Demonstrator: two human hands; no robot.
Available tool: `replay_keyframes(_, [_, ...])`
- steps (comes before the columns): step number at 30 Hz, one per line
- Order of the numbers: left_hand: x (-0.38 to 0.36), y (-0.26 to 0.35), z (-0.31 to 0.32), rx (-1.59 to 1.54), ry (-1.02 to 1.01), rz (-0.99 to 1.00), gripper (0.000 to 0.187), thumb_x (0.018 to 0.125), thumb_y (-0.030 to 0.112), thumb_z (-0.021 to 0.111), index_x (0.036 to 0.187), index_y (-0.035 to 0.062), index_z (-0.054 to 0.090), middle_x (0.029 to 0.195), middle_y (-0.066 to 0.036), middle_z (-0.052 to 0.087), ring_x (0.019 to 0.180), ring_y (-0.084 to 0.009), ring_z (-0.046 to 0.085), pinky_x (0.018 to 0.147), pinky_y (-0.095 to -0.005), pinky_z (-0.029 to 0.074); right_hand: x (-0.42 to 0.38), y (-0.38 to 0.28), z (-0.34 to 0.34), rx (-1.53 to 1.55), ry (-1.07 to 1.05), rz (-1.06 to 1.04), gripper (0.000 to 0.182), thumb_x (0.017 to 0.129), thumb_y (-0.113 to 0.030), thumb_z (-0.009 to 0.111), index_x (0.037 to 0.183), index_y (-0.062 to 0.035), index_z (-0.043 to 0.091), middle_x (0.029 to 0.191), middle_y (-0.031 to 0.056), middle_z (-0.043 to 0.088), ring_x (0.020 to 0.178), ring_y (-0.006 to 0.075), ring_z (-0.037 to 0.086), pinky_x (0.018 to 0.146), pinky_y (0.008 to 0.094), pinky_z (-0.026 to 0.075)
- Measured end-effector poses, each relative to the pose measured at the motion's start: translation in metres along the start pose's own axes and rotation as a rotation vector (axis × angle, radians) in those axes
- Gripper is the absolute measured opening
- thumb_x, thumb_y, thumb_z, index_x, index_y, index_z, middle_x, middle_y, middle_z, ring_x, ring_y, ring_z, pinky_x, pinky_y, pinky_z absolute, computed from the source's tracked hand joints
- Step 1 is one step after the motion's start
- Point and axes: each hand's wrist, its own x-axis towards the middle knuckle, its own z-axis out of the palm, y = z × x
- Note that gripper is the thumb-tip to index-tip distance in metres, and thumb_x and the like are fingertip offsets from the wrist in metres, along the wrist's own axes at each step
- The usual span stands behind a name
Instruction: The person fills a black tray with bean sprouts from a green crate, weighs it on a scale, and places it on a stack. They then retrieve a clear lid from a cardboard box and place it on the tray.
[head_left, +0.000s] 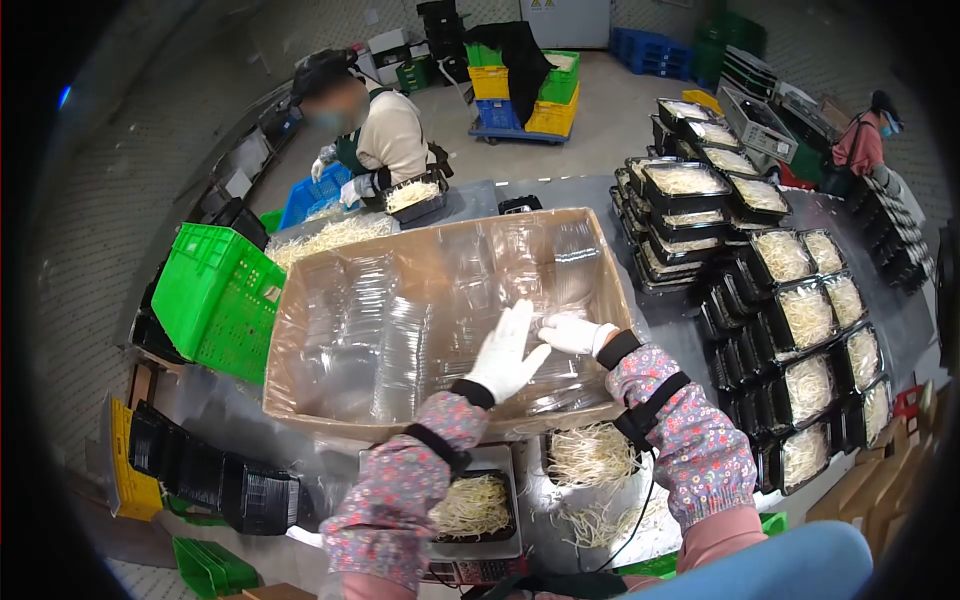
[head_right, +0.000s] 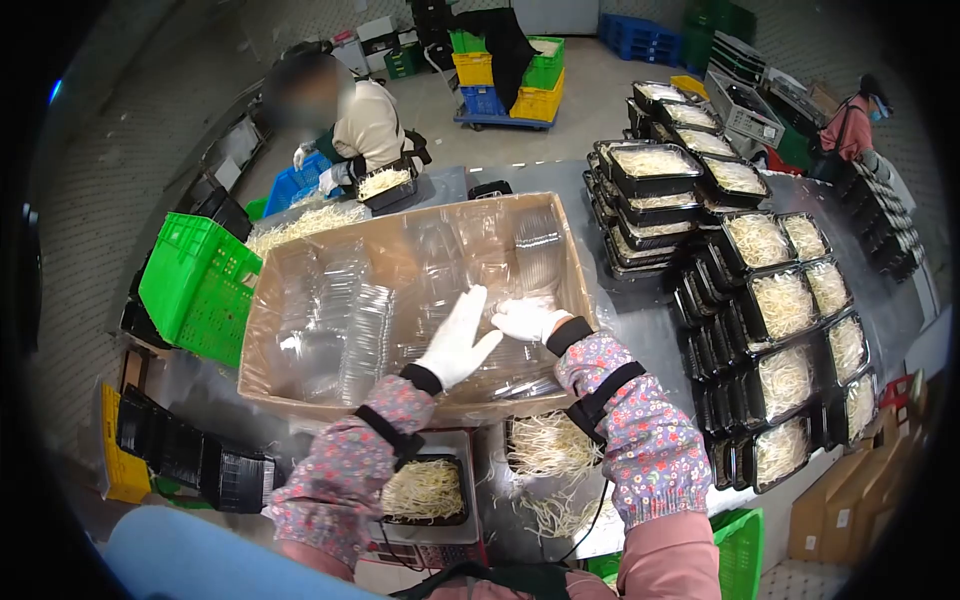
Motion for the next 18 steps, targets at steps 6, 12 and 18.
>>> replay_keyframes(6, [-0.005, 0.016, 0.023, -0.036, -0.315, -0.135, 0.049, 0.097, 0.041, 0.047, 0.138, 0.0158, 0.047, 0.131, -0.019, 0.055, 0.122, -0.036, 0.051, 0.103, -0.044, 0.04, -0.004, -0.014, -0.082, 0.253, 0.516, 0.294, 0.051, 0.087, -0.044, 0.058, 0.12, -0.0048, 0.059, 0.119, 0.0211, 0.061, 0.111, 0.0371, 0.057, 0.096, 0.0495, 0.041])
replay_keyframes(12, [-0.014, 0.005, 0.03, 0.003, -0.227, -0.087, 0.047, 0.096, 0.038, 0.049, 0.136, 0.0135, 0.048, 0.13, -0.017, 0.055, 0.121, -0.0345, 0.051, 0.102, -0.0431, 0.041, 0.051, 0.012, -0.08, -0.391, 0.581, 0.648, 0.109, 0.067, -0.066, 0.07, 0.147, -0.0019, 0.032, 0.143, 0.0277, 0.04, 0.139, 0.0433, 0.028, 0.112, 0.0556, 0.021])
replay_keyframes(18, [-0.018, -0.003, 0.029, 0.038, -0.144, -0.108, 0.047, 0.094, 0.041, 0.052, 0.131, 0.0124, 0.053, 0.125, -0.014, 0.058, 0.117, -0.0314, 0.054, 0.1, -0.0418, 0.043, 0.041, 0.029, -0.072, -0.472, 0.401, 0.247, 0.089, 0.064, -0.042, 0.078, 0.139, -0.011, 0.043, 0.127, 0.0193, 0.052, 0.13, 0.039, 0.039, 0.111, 0.0578, 0.021])
